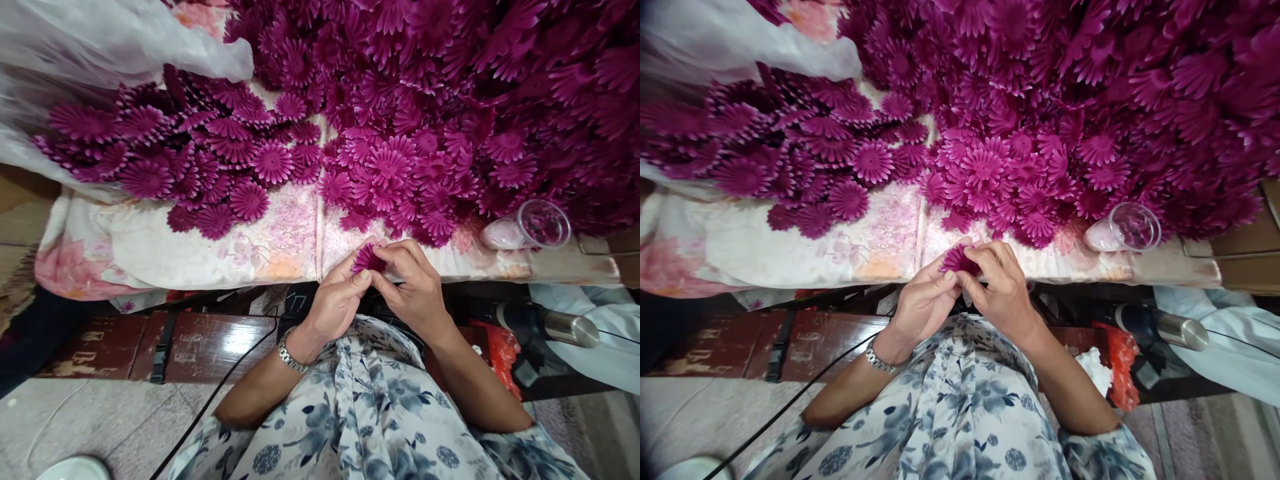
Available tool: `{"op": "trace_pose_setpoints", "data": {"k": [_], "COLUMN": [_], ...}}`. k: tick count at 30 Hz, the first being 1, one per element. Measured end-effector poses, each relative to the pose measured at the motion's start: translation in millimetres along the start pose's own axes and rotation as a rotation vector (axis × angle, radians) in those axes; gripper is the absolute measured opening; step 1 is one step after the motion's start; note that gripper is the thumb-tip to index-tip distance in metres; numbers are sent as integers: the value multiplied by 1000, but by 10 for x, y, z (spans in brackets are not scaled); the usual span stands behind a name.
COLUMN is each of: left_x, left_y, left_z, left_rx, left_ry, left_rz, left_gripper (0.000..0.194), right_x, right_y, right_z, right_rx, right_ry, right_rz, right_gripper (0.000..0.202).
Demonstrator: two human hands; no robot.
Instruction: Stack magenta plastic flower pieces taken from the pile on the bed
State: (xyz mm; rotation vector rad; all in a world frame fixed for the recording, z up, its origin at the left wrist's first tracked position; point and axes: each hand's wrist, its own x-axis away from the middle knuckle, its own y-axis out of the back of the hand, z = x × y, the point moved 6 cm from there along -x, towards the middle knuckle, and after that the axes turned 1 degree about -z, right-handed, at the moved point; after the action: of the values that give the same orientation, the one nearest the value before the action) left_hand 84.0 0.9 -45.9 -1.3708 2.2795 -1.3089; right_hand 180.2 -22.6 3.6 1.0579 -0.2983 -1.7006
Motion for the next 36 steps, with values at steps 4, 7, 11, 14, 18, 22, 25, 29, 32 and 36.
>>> {"op": "trace_pose_setpoints", "data": {"k": [4, 7, 11, 14, 18, 22, 25, 29, 32, 36], "left_x": [12, 17, 10, -5, -27, -34, -32, -30, -29, -27], "left_y": [-32, -12, 11, 29, 70, 69, 43, 22, 39, 74], "left_z": [18, 41, 57, 56, 39, -7, -30, -42, -36, -27], "left_rx": [-44, -56, -57, -63, -49, -31, -36, -76, -109, -121], "left_ry": [-14, -14, -40, -56, -32, -33, -45, -63, -62, -45], "left_rz": [32, 14, -7, -34, -115, -173, -186, -172, -158, -163], "left_gripper": [38, 41, 39, 35, 31, 31, 33, 28, 28, 29], "right_x": [2, 3, -3, -7, -21, -22, -16, -31, -58, -81], "right_y": [3, -7, -20, -19, -20, -8, 21, -5, -19, 13], "right_z": [-51, -58, -15, 18, -9, -51, -17, -12, -21, -21], "right_rx": [-73, -69, 38, 97, 54, -16, 39, 55, 43, 29], "right_ry": [-9, 16, 98, 140, 66, -48, -15, 7, 20, 30], "right_rz": [-53, -74, -85, -89, -30, 2, -43, -9, 28, 18], "right_gripper": [11, 8, 9, 14, 17, 19, 16, 4, 5, 9]}}
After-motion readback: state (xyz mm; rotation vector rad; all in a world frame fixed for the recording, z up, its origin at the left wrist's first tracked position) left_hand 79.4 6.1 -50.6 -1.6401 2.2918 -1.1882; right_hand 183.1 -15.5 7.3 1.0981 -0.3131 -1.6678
